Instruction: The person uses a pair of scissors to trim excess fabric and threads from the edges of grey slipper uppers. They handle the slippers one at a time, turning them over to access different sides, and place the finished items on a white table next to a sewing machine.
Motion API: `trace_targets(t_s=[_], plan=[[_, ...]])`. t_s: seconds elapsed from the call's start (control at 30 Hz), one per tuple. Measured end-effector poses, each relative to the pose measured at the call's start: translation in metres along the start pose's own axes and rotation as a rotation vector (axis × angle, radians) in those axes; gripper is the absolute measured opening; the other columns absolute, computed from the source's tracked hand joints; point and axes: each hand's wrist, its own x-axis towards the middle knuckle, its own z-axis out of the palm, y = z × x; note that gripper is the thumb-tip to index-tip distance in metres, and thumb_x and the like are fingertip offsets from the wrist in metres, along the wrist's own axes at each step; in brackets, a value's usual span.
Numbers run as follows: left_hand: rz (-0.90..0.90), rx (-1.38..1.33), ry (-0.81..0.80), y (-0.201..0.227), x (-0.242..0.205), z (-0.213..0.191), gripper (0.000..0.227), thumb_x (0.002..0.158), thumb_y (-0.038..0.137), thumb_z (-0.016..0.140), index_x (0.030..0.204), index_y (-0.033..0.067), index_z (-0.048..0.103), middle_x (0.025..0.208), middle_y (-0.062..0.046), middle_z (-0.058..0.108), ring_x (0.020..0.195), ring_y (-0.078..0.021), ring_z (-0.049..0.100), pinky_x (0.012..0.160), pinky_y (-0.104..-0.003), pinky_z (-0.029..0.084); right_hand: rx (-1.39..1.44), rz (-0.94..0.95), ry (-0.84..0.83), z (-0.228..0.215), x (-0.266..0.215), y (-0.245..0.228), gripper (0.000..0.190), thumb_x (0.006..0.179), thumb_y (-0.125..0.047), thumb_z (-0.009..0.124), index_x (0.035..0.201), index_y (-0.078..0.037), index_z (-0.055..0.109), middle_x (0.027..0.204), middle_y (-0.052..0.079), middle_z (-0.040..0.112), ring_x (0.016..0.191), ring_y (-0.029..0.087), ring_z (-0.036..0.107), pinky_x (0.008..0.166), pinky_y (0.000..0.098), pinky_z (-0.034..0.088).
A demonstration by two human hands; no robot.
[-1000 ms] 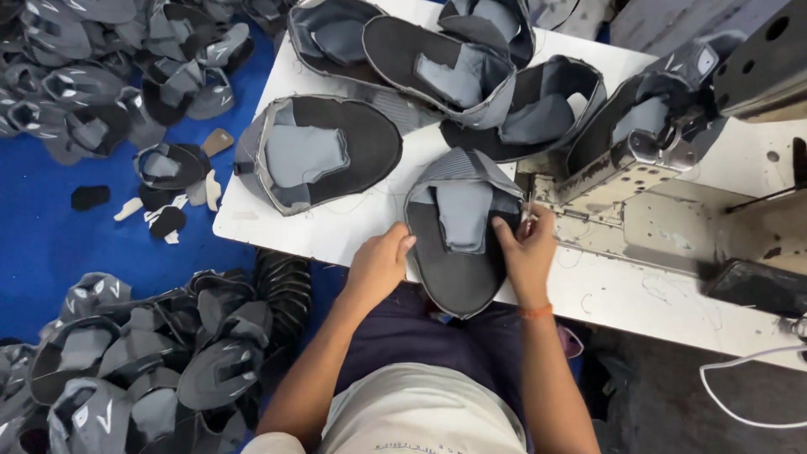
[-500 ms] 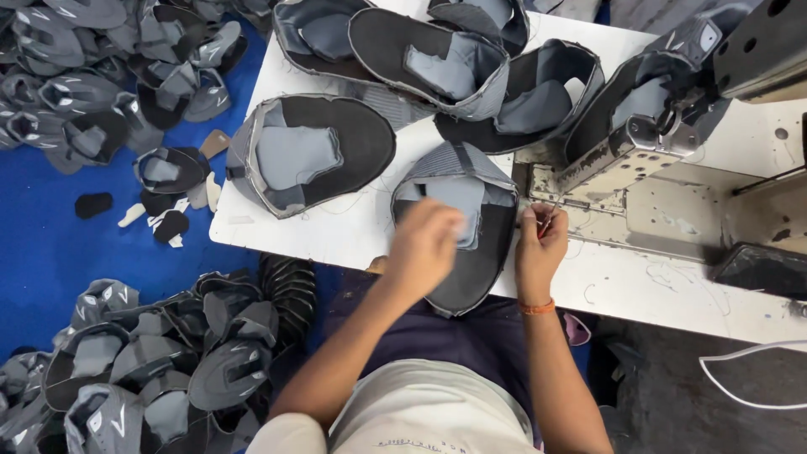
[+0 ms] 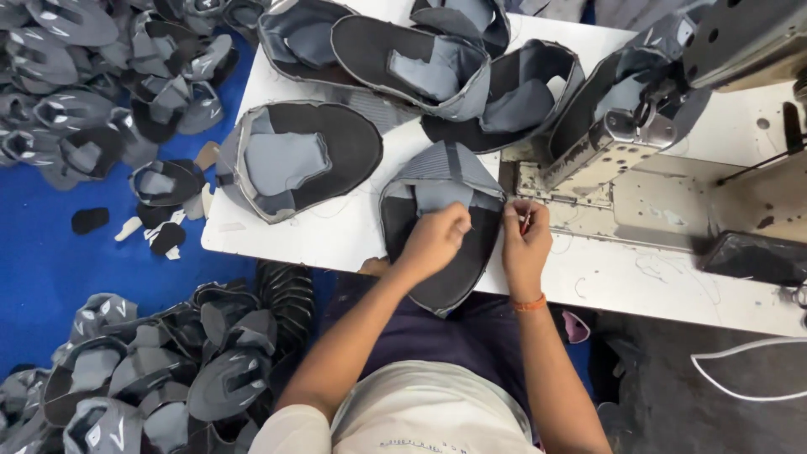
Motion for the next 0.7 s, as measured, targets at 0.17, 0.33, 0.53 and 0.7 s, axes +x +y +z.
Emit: trace_targets(t_s=[0.17,0.33,0.53,0.7], plan=[[0.073,-0.745,0.08,-0.032,-0.024,-0.045,0.003,0.103,0.009,0.058,0.101,0.0078,0.058,0.081,0.003,0.053,0.066,-0.0063,0.046,0.059,-0.024,0.039,-0.029,0.024,0.014,0.0,0.0,-0.02,0.026,0.096,-0.016,0.076,0.113,-0.002,0.062,0.095,0.002,0.065,0.075,0.009,0.053,0.07,0.0248,0.047],[0.184,0.011,0.76,0.033,-0.043,-0.115,0.012,0.101,0.005,0.076,0.106,0.0045,0.065,0.078,0.0,0.058,0.068,-0.0103,0.05,0.063,-0.027,0.043,-0.073,-0.024,0.003,-0.001,-0.004,-0.004,0.039,0.095,-0.016,0.079,0.122,0.0,0.056,0.098,0.004,0.068,0.079,0.009,0.06,0.075,0.024,0.051],[0.15,0.102,0.528,-0.015,-0.05,-0.068,0.023,0.102,0.004,0.066,0.124,0.0024,0.066,0.114,-0.013,0.071,0.102,-0.0226,0.071,0.087,-0.033,0.058,-0.09,0.062,-0.048,0.002,0.001,-0.002,0.049,0.092,-0.015,0.079,0.128,0.0,0.05,0.086,0.004,0.065,0.073,0.01,0.056,0.069,0.0245,0.049],[-0.307,-0.412,0.278,-0.007,0.003,-0.026,0.059,0.085,0.007,0.078,0.136,0.005,0.048,0.097,-0.01,0.069,0.088,-0.0217,0.062,0.077,-0.034,0.052,0.062,-0.023,-0.151,-0.001,0.001,0.008,0.04,0.094,-0.002,0.073,0.127,-0.001,0.052,0.096,0.002,0.059,0.082,0.008,0.053,0.075,0.0225,0.046]])
